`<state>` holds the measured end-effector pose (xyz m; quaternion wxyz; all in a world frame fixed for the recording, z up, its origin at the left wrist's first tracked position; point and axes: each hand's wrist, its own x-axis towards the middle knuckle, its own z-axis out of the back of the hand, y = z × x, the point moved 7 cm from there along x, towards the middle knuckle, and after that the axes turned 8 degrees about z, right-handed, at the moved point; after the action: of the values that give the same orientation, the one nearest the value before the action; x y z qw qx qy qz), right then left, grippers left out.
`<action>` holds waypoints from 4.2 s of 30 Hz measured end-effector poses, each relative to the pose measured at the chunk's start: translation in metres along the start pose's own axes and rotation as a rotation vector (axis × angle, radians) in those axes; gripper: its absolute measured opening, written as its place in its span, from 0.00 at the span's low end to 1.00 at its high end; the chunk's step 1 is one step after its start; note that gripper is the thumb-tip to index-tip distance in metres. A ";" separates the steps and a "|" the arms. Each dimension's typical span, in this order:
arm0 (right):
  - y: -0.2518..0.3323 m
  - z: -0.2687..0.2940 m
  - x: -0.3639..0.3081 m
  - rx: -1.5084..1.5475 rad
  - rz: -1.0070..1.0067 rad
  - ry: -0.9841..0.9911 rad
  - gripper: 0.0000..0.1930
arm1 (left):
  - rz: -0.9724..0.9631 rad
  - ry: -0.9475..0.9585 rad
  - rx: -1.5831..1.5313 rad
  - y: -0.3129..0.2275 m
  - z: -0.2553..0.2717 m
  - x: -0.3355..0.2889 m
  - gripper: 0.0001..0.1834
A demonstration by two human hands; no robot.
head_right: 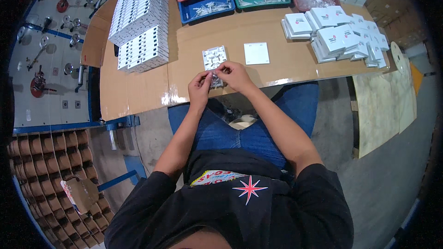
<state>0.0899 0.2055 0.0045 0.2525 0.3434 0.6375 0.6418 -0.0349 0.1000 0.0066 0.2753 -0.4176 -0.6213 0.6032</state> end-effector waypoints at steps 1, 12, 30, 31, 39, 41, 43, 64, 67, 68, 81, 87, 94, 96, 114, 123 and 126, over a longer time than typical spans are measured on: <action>-0.001 0.000 0.000 0.002 0.009 -0.004 0.06 | -0.010 0.002 -0.007 -0.002 -0.002 0.000 0.09; 0.006 -0.002 -0.002 -0.096 0.024 0.003 0.05 | -0.006 -0.004 -0.036 -0.006 0.001 -0.002 0.09; -0.008 -0.001 -0.001 -0.013 0.042 0.005 0.09 | 0.012 0.055 -0.006 -0.003 -0.005 -0.001 0.07; -0.007 -0.002 -0.001 -0.032 0.027 0.015 0.09 | -0.005 0.048 -0.026 -0.002 -0.005 0.000 0.06; 0.000 -0.002 -0.002 -0.076 0.035 0.035 0.09 | -0.010 0.036 -0.051 -0.002 -0.004 0.000 0.04; 0.001 0.000 -0.002 -0.062 0.034 0.046 0.09 | 0.000 0.030 -0.040 -0.005 -0.005 -0.001 0.03; 0.001 -0.001 -0.002 -0.054 0.028 0.051 0.09 | -0.008 0.030 -0.049 -0.005 -0.006 0.000 0.03; 0.033 0.009 -0.004 -0.353 0.025 0.126 0.09 | -0.043 0.036 0.047 -0.002 -0.004 -0.001 0.06; 0.031 0.013 -0.001 -0.367 0.027 0.152 0.09 | -0.037 0.017 0.044 -0.002 -0.001 0.000 0.06; 0.026 0.015 -0.001 -0.313 0.001 0.153 0.09 | -0.021 0.011 0.036 -0.001 -0.001 0.001 0.06; 0.011 0.019 0.001 -0.093 -0.023 0.257 0.07 | -0.007 0.006 -0.018 0.001 -0.001 0.001 0.07; 0.044 0.005 -0.009 -0.199 -0.043 0.286 0.09 | 0.036 0.109 0.018 -0.004 -0.005 -0.005 0.06; 0.040 0.005 -0.010 -0.162 -0.206 0.288 0.11 | -0.006 0.138 -0.054 -0.021 -0.015 -0.009 0.12; 0.029 0.009 -0.008 -0.147 -0.204 0.249 0.11 | 0.015 0.171 -0.032 -0.027 -0.015 -0.011 0.15; 0.060 0.006 0.039 -0.584 0.175 0.142 0.12 | -0.329 0.033 0.523 -0.073 -0.004 0.034 0.16; 0.061 0.006 0.040 -0.768 0.142 0.065 0.10 | -0.383 0.008 0.625 -0.067 0.000 0.046 0.12; 0.067 0.004 0.039 -0.763 0.308 0.006 0.08 | -0.449 -0.015 0.581 -0.071 0.000 0.046 0.11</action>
<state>0.0764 0.2337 0.0757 0.2609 0.3144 0.2956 0.8635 -0.0714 0.1441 0.0685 0.5035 -0.1708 -0.5022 0.6820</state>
